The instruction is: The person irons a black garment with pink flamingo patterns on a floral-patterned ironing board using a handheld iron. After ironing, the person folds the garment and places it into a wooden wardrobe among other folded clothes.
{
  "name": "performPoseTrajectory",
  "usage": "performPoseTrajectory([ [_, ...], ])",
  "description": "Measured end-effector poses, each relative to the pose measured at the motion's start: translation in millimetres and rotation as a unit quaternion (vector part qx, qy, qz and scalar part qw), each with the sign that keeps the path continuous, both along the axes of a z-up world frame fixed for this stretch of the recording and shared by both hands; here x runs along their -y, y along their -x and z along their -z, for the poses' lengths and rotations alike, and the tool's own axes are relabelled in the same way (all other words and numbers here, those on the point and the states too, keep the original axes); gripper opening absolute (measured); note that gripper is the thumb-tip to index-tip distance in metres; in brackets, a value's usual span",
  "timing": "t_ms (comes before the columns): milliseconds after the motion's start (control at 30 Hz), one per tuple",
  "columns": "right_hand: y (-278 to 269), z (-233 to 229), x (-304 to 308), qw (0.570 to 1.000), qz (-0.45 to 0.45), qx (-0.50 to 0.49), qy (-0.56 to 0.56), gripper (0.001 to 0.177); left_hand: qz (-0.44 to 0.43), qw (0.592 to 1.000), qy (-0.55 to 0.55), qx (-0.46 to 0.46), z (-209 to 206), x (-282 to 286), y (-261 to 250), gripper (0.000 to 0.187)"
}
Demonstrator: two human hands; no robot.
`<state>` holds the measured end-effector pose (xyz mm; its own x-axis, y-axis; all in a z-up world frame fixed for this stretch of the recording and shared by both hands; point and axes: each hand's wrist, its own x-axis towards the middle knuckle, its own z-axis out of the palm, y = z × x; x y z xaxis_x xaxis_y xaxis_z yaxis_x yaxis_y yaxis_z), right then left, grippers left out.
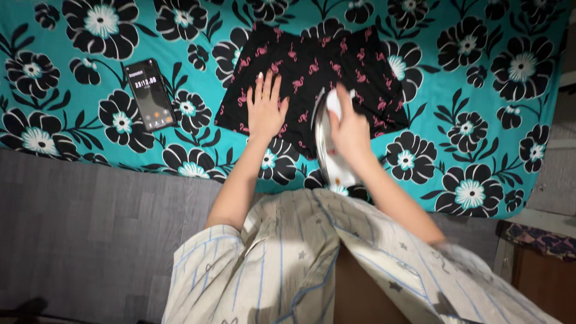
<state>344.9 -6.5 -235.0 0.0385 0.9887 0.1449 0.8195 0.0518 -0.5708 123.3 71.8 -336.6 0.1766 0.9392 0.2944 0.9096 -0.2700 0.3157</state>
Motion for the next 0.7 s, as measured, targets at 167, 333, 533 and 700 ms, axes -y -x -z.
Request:
performPoseTrajectory([
  [167, 1, 30, -104, 0.997, 0.043, -0.04, -0.04, 0.066, 0.0, 1.0, 0.011, 0.008, 3, 2, 0, 0.062],
  [333, 0, 21, -96, 0.998, 0.027, 0.038, -0.044, 0.07, 0.003, 1.0, 0.005, 0.01, 0, 2, 1, 0.062],
  [533, -6, -18, 12, 0.998, 0.051, 0.006, 0.036, 0.068, -0.005, 1.0, 0.009, 0.005, -8, 3, 0, 0.062],
  [700, -4, 2, -28, 0.997, 0.02, -0.042, -0.059, 0.06, -0.003, 1.0, 0.001, 0.01, -5, 4, 0, 0.061],
])
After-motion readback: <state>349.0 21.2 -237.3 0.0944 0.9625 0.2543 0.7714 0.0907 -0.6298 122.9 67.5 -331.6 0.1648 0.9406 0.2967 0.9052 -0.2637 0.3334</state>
